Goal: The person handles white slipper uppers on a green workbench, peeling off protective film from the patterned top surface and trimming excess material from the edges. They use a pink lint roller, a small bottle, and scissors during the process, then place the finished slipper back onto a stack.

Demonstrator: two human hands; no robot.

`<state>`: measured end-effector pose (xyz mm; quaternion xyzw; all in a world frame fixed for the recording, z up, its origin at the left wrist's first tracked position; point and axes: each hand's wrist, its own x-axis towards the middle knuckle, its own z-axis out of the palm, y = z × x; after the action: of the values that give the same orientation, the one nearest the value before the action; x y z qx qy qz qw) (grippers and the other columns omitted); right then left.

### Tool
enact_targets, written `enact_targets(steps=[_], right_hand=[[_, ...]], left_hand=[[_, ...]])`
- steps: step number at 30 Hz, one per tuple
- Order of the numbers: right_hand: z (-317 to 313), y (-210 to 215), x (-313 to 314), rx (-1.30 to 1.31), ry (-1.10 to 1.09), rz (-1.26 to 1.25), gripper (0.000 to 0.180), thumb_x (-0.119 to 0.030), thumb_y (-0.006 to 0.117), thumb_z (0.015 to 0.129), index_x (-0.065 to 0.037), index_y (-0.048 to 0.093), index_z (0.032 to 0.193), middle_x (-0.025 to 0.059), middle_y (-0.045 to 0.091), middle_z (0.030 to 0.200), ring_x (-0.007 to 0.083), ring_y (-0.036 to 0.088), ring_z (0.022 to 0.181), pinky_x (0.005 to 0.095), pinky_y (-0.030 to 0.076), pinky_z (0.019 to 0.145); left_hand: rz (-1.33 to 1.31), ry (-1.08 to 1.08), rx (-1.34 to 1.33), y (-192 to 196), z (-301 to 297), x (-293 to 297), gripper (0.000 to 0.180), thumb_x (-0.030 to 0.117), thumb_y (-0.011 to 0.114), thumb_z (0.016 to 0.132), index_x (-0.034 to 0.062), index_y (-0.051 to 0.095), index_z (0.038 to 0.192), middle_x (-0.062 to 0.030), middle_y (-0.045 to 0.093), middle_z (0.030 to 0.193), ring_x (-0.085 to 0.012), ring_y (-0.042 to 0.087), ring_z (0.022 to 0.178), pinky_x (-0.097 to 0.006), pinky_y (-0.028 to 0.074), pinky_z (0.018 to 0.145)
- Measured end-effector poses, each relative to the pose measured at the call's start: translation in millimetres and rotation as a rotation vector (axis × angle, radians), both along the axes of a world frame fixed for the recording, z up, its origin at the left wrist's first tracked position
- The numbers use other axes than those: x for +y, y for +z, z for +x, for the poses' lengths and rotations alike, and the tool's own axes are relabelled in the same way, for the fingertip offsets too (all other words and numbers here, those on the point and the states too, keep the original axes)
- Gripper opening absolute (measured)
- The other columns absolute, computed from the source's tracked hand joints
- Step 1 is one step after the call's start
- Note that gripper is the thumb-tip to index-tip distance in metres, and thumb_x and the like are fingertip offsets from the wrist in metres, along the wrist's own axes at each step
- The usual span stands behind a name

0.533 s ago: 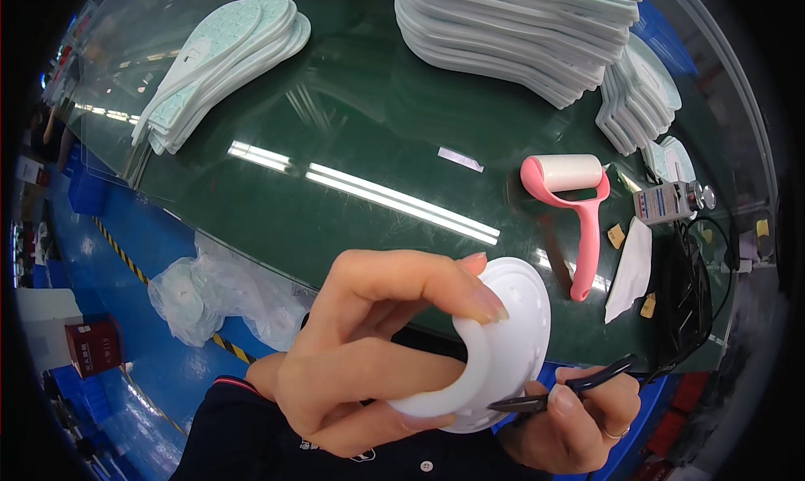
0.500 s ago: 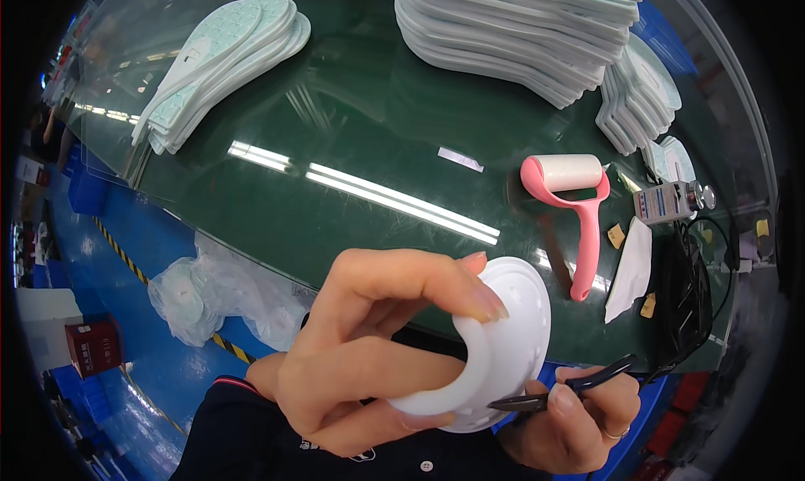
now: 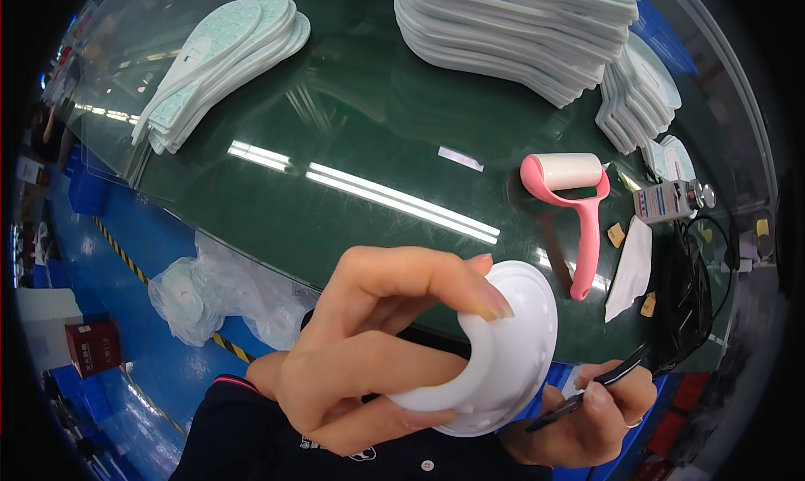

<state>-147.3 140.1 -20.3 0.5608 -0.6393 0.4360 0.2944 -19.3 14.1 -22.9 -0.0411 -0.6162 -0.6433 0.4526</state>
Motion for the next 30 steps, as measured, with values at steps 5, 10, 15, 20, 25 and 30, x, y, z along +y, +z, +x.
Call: enact_targets(steps=[5, 10, 15, 20, 25, 30], right_hand=[[4, 5, 0, 0.017, 0.034, 0.077, 0.040, -0.009, 0.068, 0.058, -0.015, 0.049, 0.093, 0.0056, 0.042, 0.068, 0.0138, 0.042, 0.053, 0.0235, 0.028, 0.047], [6, 12, 6, -0.045, 0.055, 0.159, 0.037, -0.010, 0.070, 0.057, -0.015, 0.053, 0.090, 0.0052, 0.044, 0.068, 0.0145, 0.044, 0.055, 0.0236, 0.030, 0.049], [11, 9, 4, -0.070, 0.007, 0.114, 0.037, -0.010, 0.070, 0.053, -0.015, 0.056, 0.087, 0.0056, 0.046, 0.068, 0.0150, 0.046, 0.057, 0.0241, 0.030, 0.050], [9, 6, 4, -0.057, 0.032, 0.123, 0.039, -0.008, 0.069, 0.052, -0.014, 0.056, 0.088, 0.0060, 0.046, 0.068, 0.0155, 0.046, 0.058, 0.0238, 0.030, 0.051], [-8, 26, 7, -0.085, 0.354, 0.229, 0.032, 0.009, 0.063, 0.056, -0.002, 0.061, 0.087, 0.0108, 0.054, 0.075, 0.0181, 0.052, 0.060, 0.0227, 0.040, 0.049], [-12, 25, 5, 0.007, 0.383, 0.215, 0.032, 0.009, 0.063, 0.056, -0.002, 0.062, 0.087, 0.0114, 0.054, 0.076, 0.0186, 0.053, 0.054, 0.0230, 0.041, 0.048]], left_hand=[[-0.019, 0.004, -0.023, 2, 3, 0, 0.008, 0.004, 0.050, 0.074, 0.0010, 0.044, 0.070, -0.0221, 0.033, 0.102, -0.0334, 0.047, 0.090, -0.054, 0.022, 0.095], [-0.040, 0.000, -0.028, 1, 4, 0, 0.008, 0.003, 0.051, 0.073, 0.0007, 0.044, 0.070, -0.0221, 0.033, 0.101, -0.0335, 0.047, 0.091, -0.054, 0.022, 0.095], [-0.051, -0.008, -0.027, 1, 3, -1, 0.008, 0.003, 0.051, 0.074, 0.0004, 0.044, 0.069, -0.0220, 0.033, 0.101, -0.0334, 0.047, 0.090, -0.054, 0.022, 0.095], [-0.057, 0.014, -0.025, -2, 3, 0, 0.011, 0.005, 0.051, 0.075, 0.0001, 0.044, 0.069, -0.0221, 0.033, 0.101, -0.0332, 0.047, 0.090, -0.054, 0.024, 0.094], [-0.023, 0.013, -0.006, -1, 1, 1, 0.011, 0.007, 0.050, 0.076, -0.0002, 0.045, 0.070, -0.0221, 0.033, 0.100, -0.0329, 0.048, 0.089, -0.054, 0.024, 0.094], [-0.003, 0.016, -0.020, -1, 1, 1, 0.011, 0.009, 0.049, 0.078, 0.0001, 0.046, 0.072, -0.0221, 0.033, 0.101, -0.0328, 0.047, 0.090, -0.054, 0.023, 0.094]])
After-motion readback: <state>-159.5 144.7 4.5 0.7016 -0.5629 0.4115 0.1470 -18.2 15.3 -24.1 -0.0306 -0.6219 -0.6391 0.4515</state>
